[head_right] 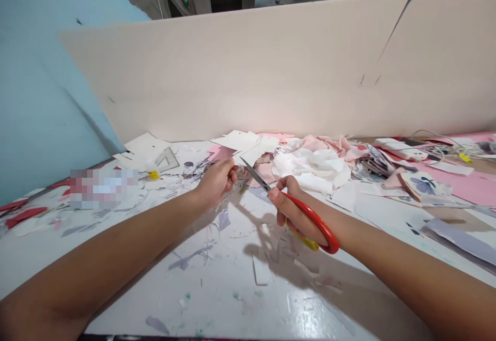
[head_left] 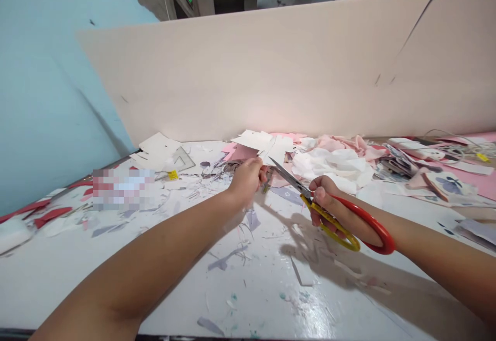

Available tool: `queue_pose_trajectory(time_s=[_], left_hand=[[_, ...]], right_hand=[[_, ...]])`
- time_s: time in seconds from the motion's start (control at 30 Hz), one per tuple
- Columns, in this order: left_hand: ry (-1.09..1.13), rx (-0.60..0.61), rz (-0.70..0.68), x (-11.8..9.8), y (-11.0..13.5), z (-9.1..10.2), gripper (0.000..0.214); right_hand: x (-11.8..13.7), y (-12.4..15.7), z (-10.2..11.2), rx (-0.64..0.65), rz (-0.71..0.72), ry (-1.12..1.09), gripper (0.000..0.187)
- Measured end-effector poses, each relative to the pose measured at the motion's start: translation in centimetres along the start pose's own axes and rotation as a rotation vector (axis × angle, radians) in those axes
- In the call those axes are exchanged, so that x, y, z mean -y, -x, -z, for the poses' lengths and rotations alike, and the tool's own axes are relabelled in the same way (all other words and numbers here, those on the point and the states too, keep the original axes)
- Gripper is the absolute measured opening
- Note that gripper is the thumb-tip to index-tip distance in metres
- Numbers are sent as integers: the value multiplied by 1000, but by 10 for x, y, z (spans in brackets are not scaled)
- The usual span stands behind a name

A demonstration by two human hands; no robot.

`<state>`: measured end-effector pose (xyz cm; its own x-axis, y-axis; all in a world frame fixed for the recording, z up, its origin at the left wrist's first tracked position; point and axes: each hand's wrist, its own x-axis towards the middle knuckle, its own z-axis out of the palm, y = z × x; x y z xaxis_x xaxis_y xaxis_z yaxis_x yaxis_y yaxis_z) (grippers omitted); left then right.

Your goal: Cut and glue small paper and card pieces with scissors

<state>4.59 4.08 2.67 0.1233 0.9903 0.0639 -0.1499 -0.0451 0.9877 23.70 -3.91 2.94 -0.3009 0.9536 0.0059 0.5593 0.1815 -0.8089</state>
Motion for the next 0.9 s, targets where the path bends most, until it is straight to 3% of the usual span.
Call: queue_pose_trajectory(time_s=[0.2, 0.4, 0.5, 0.73, 0.9], left_hand=[[47, 150, 257, 3, 0, 1, 21], [57, 368, 443, 7, -4, 12, 20], [78, 381, 394, 9, -4, 11, 16], [96, 215, 210, 17, -1, -4, 16], [71, 175, 161, 23, 6, -16, 16]], right_hand=[[14, 10, 0, 5, -165, 49, 54], [16, 17, 3, 36, -218, 131, 54], [15, 17, 6, 10, -217, 145, 54], [14, 14, 7, 7, -235, 103, 54], [11, 10, -1, -33, -233, 72, 59]])
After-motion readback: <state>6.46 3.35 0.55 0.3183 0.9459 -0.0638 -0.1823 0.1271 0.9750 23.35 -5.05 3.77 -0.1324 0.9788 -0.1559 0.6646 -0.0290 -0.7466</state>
